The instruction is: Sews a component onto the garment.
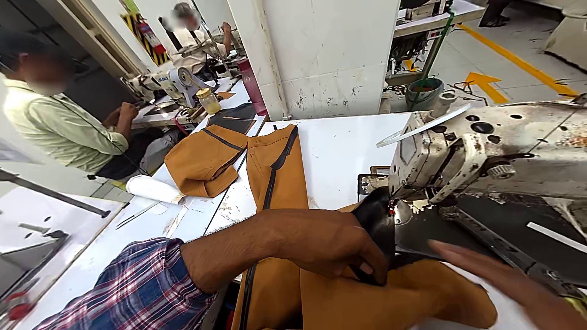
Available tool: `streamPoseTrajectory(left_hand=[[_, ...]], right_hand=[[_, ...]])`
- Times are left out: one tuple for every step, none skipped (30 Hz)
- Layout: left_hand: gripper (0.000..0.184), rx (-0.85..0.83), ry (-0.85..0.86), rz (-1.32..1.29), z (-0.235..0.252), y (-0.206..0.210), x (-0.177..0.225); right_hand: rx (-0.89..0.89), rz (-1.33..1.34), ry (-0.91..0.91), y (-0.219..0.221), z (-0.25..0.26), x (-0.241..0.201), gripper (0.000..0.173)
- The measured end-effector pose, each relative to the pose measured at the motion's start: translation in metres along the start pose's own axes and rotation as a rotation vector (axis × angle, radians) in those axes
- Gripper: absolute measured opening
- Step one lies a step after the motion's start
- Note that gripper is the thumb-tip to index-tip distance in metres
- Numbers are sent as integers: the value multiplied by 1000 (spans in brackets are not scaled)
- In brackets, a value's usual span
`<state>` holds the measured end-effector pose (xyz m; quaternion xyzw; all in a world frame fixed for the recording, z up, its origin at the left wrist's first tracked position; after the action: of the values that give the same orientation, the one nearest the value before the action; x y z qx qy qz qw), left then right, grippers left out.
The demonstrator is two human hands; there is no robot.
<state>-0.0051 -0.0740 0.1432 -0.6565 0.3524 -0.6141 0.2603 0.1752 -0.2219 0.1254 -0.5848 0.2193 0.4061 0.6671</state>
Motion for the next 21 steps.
streamPoseTrajectory(left_hand=[[28,-19,16,-8,5,0,3],[28,-41,20,-6,10,1,6],[26,-73,-1,4,15,2,7],[23,-118,-54,26,20,4,6],[21,-173,-134,70,25,8,3],[22,-232,-230,118,31,12,-2],[26,-294,-335,154,37,17,-8],[29,-315,-420,186,43,24,-16],[32,-312,-499,222,47,31,-24],[44,-313,-584,254,49,38,-32],[62,-322,-671,269,49,44,-40],[77,-337,-745,266,48,48,-47],[88,-348,-794,271,47,52,-53],[94,-350,-812,292,46,54,-57],[97,-349,-821,317,46,55,-59],[98,-355,-826,340,47,56,-59],[97,-368,-827,372,47,57,-58],[95,-379,-826,410,48,57,-58],[92,-373,-817,455,48,56,-59],[87,-338,-786,508,47,55,-61],[80,-259,-707,582,45,56,-64]], right_hand=[[-130,-95,51,16,11,16,99],[-220,-167,85,33,18,25,105],[-264,-213,108,47,21,30,99],[-295,-245,138,60,22,33,85],[-306,-284,155,71,22,36,70],[-298,-329,150,81,23,38,56],[-282,-372,131,90,22,40,45],[-254,-413,98,96,21,40,36],[-223,-448,64,100,19,40,29],[-200,-472,36,102,17,38,24],[-188,-488,11,103,15,37,20],[-194,-494,-7,100,12,36,16],[-198,-503,-19,95,11,37,11],[-193,-519,-26,86,10,40,9],[-176,-545,-38,76,10,45,12],[-160,-572,-56,68,10,52,15],[-161,-592,-80,62,9,60,15],[-190,-587,-92,61,8,66,15],[-227,-575,-89,62,7,71,24],[-249,-574,-74,66,5,73,42],[-246,-575,-57,71,3,73,53]])
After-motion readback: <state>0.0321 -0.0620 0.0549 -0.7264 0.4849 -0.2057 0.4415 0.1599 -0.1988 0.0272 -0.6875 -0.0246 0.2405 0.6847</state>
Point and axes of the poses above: each hand's wrist, its own z-axis towards the middle knuckle, its own y-axis out of the palm, x = y × z, the point moved 4 cm from there along z, towards the middle knuckle, and after that the axes turned 5 degrees about y, right-handed, at the moved point
